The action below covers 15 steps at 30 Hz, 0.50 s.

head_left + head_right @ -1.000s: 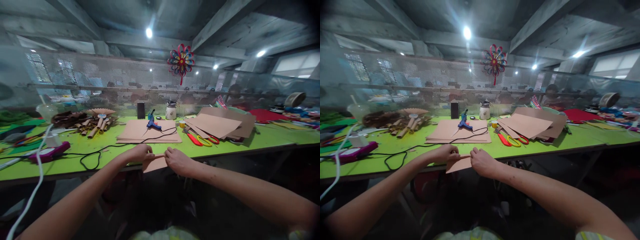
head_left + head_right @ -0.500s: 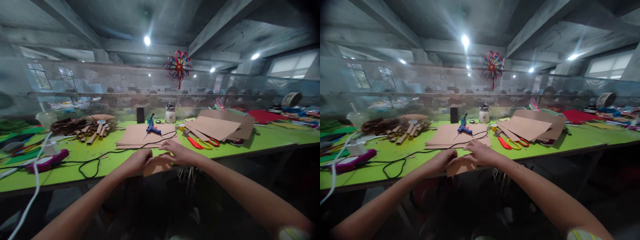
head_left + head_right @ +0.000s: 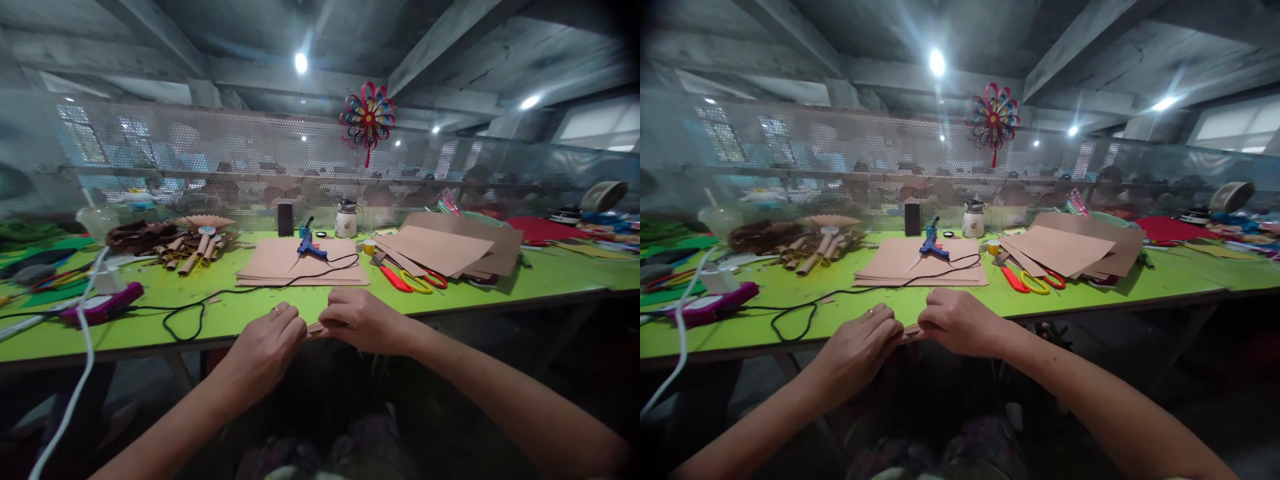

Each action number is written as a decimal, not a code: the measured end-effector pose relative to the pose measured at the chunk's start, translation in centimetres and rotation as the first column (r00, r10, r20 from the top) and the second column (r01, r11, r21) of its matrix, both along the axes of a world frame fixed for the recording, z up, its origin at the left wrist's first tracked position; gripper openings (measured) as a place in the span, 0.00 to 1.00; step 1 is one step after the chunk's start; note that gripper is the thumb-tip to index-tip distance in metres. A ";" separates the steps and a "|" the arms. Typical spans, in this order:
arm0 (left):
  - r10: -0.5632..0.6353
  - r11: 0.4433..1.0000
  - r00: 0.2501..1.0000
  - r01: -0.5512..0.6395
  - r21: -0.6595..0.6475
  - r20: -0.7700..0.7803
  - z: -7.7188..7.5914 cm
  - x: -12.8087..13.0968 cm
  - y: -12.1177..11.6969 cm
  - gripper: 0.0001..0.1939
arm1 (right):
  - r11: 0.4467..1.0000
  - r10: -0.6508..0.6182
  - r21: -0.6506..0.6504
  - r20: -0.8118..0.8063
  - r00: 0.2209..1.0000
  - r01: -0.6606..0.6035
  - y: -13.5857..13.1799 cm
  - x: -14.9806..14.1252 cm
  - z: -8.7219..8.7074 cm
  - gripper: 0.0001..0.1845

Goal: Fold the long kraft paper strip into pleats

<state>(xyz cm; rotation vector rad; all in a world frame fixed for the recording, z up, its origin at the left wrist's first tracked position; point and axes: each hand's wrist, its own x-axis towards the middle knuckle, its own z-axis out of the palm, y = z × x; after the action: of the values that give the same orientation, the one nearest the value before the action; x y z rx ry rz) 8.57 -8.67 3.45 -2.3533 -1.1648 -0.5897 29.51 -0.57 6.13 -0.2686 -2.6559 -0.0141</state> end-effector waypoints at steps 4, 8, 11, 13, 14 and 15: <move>-0.030 1.000 0.999 0.030 -0.001 0.038 0.5 0.4 -1.6 0.08 | 0.998 0.047 0.033 0.009 0.999 -0.047 -1.7 0.6 0.8 0.09; -0.043 0.999 0.998 0.044 -0.016 0.051 1.2 1.1 -2.3 0.06 | 0.997 0.062 0.053 0.004 0.998 -0.062 -2.4 0.7 1.1 0.09; -0.044 0.999 0.998 0.045 -0.008 0.040 1.3 1.6 -2.2 0.06 | 0.996 0.062 0.070 -0.017 0.998 -0.061 -2.4 0.5 1.0 0.10; -0.041 0.999 0.999 0.041 0.000 0.031 1.0 1.7 -2.0 0.07 | 0.995 0.063 0.086 -0.030 0.998 -0.060 -2.4 0.3 0.9 0.10; -0.041 0.999 0.999 0.041 -0.004 0.031 0.8 1.7 -2.0 0.07 | 0.995 0.058 0.084 -0.028 0.998 -0.056 -2.5 0.3 0.9 0.09; -0.041 0.999 0.999 0.041 -0.016 0.035 0.6 1.6 -2.0 0.08 | 0.996 0.050 0.074 -0.019 0.999 -0.049 -2.5 0.4 1.0 0.09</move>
<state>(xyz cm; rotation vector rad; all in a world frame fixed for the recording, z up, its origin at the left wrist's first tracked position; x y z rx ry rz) 10.21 -10.64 4.05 -2.3949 -1.1431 -0.6396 29.90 -3.08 7.09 -0.1778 -2.6341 -0.0925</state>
